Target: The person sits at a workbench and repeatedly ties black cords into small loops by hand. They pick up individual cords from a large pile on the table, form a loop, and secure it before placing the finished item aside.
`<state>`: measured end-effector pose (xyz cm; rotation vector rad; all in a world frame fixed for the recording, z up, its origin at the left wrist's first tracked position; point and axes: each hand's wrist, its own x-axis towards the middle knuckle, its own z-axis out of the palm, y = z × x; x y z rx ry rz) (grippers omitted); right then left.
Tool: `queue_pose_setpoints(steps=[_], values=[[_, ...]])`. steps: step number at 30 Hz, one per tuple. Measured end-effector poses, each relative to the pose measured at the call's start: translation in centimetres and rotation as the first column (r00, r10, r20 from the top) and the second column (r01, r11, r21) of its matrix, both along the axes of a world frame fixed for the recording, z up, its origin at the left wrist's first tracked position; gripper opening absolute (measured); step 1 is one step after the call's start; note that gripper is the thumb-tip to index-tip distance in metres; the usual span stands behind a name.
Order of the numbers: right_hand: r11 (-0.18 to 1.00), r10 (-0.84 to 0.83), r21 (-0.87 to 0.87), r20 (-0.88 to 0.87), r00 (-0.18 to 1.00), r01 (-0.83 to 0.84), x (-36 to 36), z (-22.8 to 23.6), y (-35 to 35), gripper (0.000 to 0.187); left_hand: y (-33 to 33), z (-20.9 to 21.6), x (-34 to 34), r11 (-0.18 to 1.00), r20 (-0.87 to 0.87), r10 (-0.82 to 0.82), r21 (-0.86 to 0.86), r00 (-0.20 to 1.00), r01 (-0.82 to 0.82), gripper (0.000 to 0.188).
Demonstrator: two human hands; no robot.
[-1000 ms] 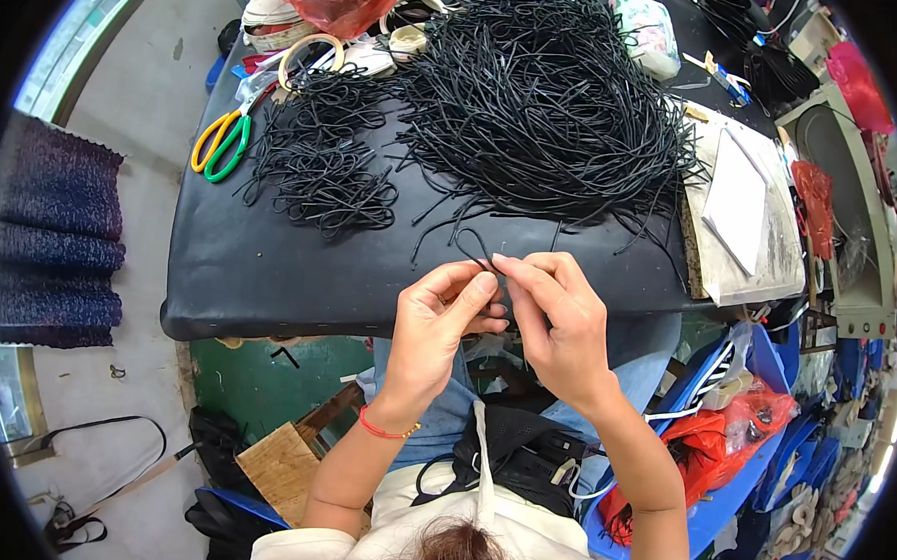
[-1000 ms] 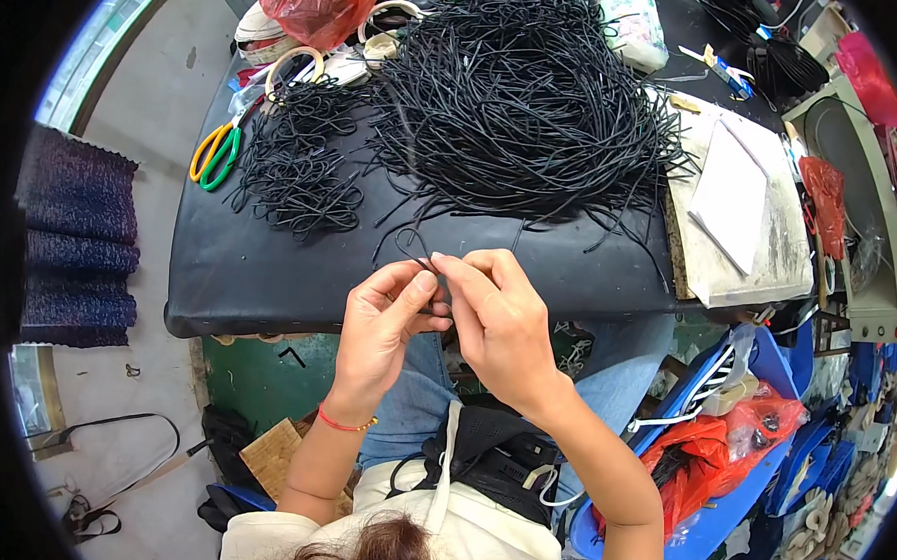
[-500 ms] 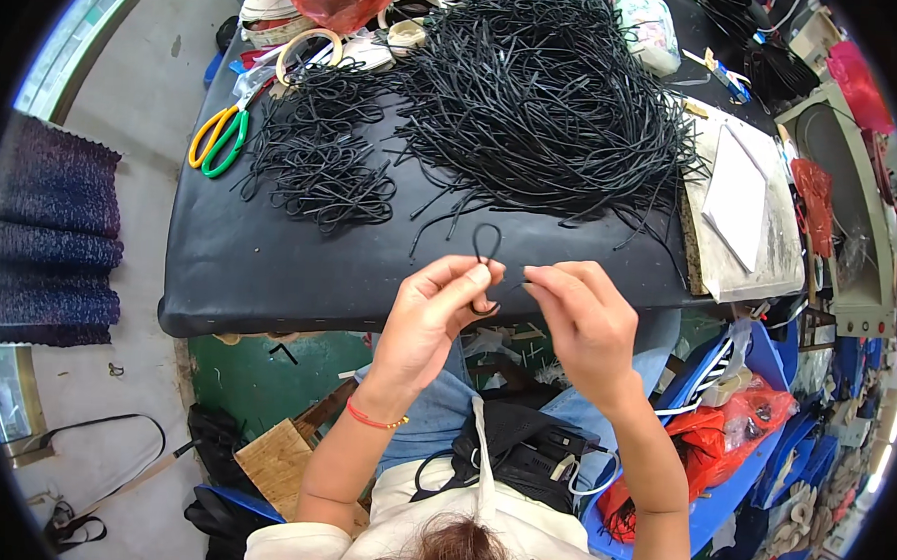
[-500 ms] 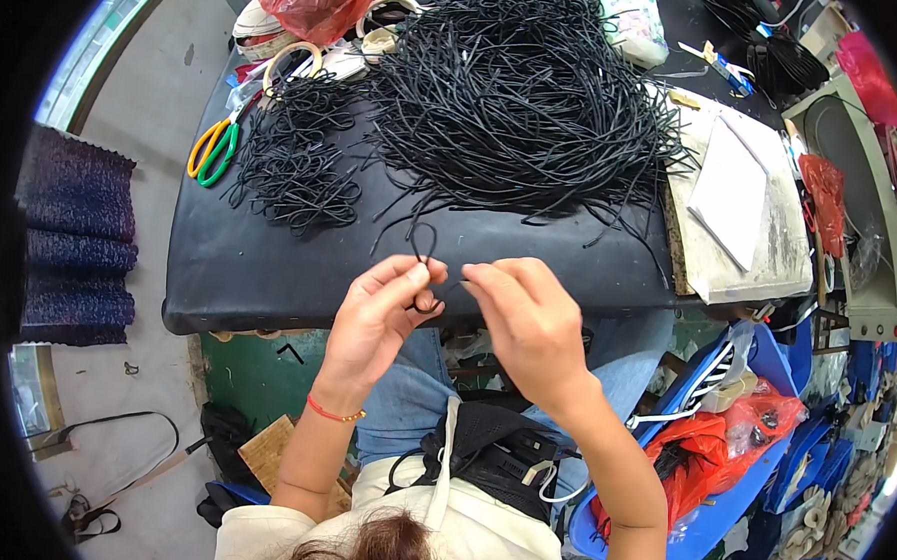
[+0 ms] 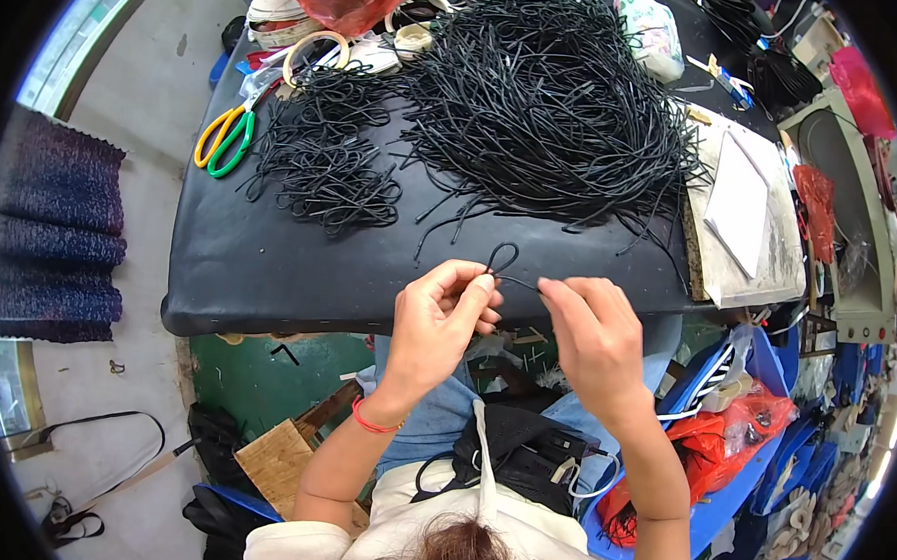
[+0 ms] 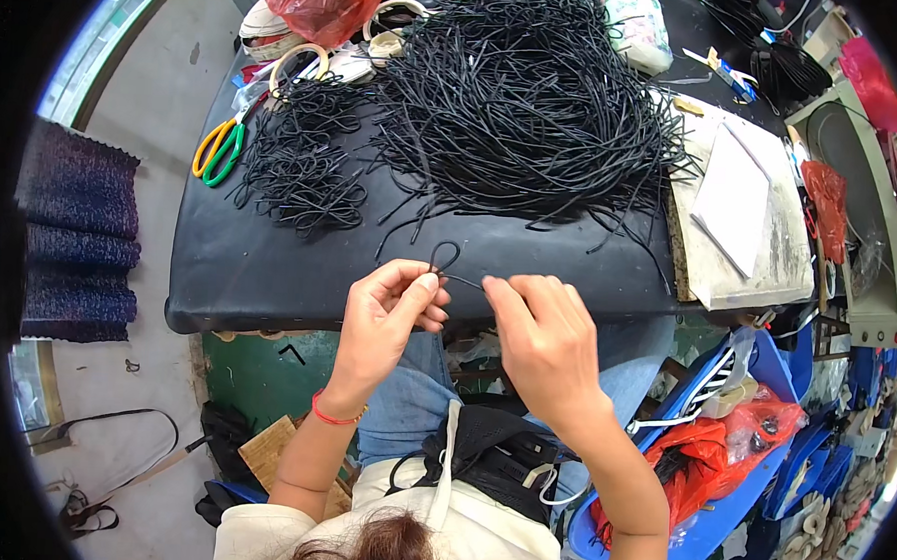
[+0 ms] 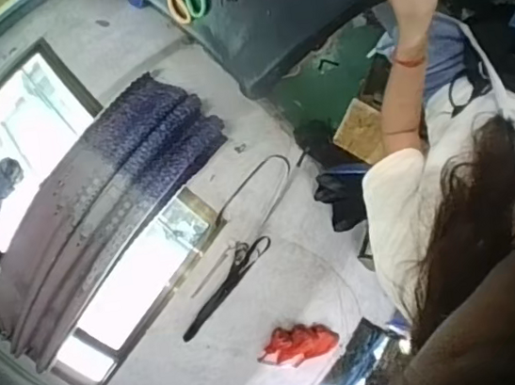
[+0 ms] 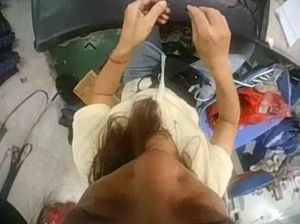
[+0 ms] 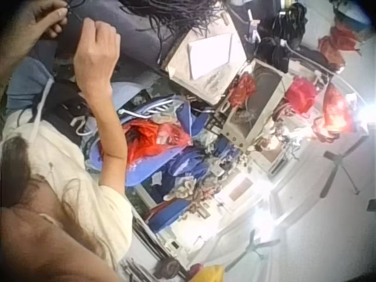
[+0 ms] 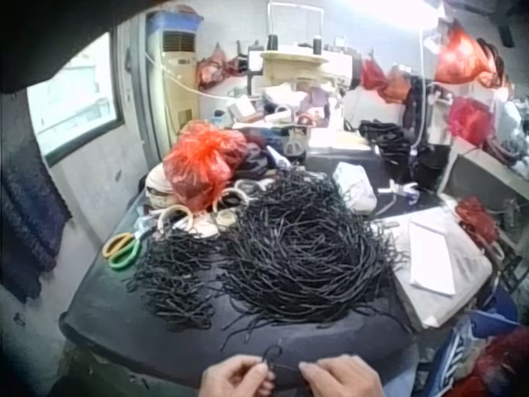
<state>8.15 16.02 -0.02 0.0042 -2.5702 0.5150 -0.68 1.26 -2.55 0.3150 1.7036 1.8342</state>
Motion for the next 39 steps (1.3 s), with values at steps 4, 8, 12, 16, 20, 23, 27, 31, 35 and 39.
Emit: queue_pose_setpoints(steps=[4, 8, 12, 16, 20, 23, 27, 31, 35, 39], values=[[0.982, 0.188, 0.01, 0.101, 0.977, -0.19, -0.5, 2.8, 0.7, 0.018, -0.1, -0.1, 0.5, 0.958, -0.696, -0.238, -0.283, 0.677, 0.046, 0.016], [0.851, 0.091, -0.525, 0.169, 0.981, 0.012, -1.4, 1.1, 2.8, 0.006, -0.5, 1.5, 0.6, 0.962, -0.156, -0.261, 0.043, 0.953, 0.27, 0.019], [0.792, 0.152, -0.61, 0.162, 0.975, -0.023, -0.3, 0.0, 0.3, 0.007, -0.3, 0.8, 0.1, 0.939, 0.25, -0.228, 0.312, 0.941, 0.145, 0.025], [0.762, 0.126, -0.647, 0.194, 0.973, 0.03, 0.5, 0.7, -1.2, 0.015, -0.6, 0.0, 0.0, 0.966, 0.177, -0.154, 0.234, 0.972, 0.11, 0.022], [0.128, 0.317, -0.987, 0.135, 0.939, 0.098, 0.9, -0.4, -1.6, 0.017, -0.2, -0.5, 0.5, 0.971, 0.084, -0.096, 0.227, 0.992, 0.075, 0.021], [0.134, 0.289, -0.983, 0.157, 0.944, 0.123, 0.9, 0.1, -1.5, 0.015, 0.0, -0.2, 0.7, 0.966, 0.109, -0.073, 0.256, 0.991, 0.043, 0.02], [0.361, 0.078, -0.923, 0.168, 0.983, 0.129, 0.7, -0.6, -2.1, 0.01, 0.4, 0.2, 1.3, 0.954, 0.168, 0.017, 0.293, 0.986, -0.067, 0.018], [0.516, -0.077, -0.82, 0.241, 0.967, 0.245, 0.4, -0.1, -2.8, 0.017, 1.2, 0.0, 2.7, 0.948, 0.023, 0.165, 0.271, 0.986, -0.165, 0.016], [0.47, -0.129, -0.85, 0.202, 0.971, 0.239, 0.0, -0.4, -2.9, 0.019, 1.3, -0.3, 3.5, 0.951, -0.137, 0.207, 0.26, 0.969, -0.167, 0.026], [0.714, -0.054, -0.679, 0.19, 0.98, 0.171, -0.4, -0.4, -1.3, 0.019, 0.1, 0.0, 2.5, 0.994, -0.171, 0.016, 0.11, 0.985, 0.003, 0.037]])
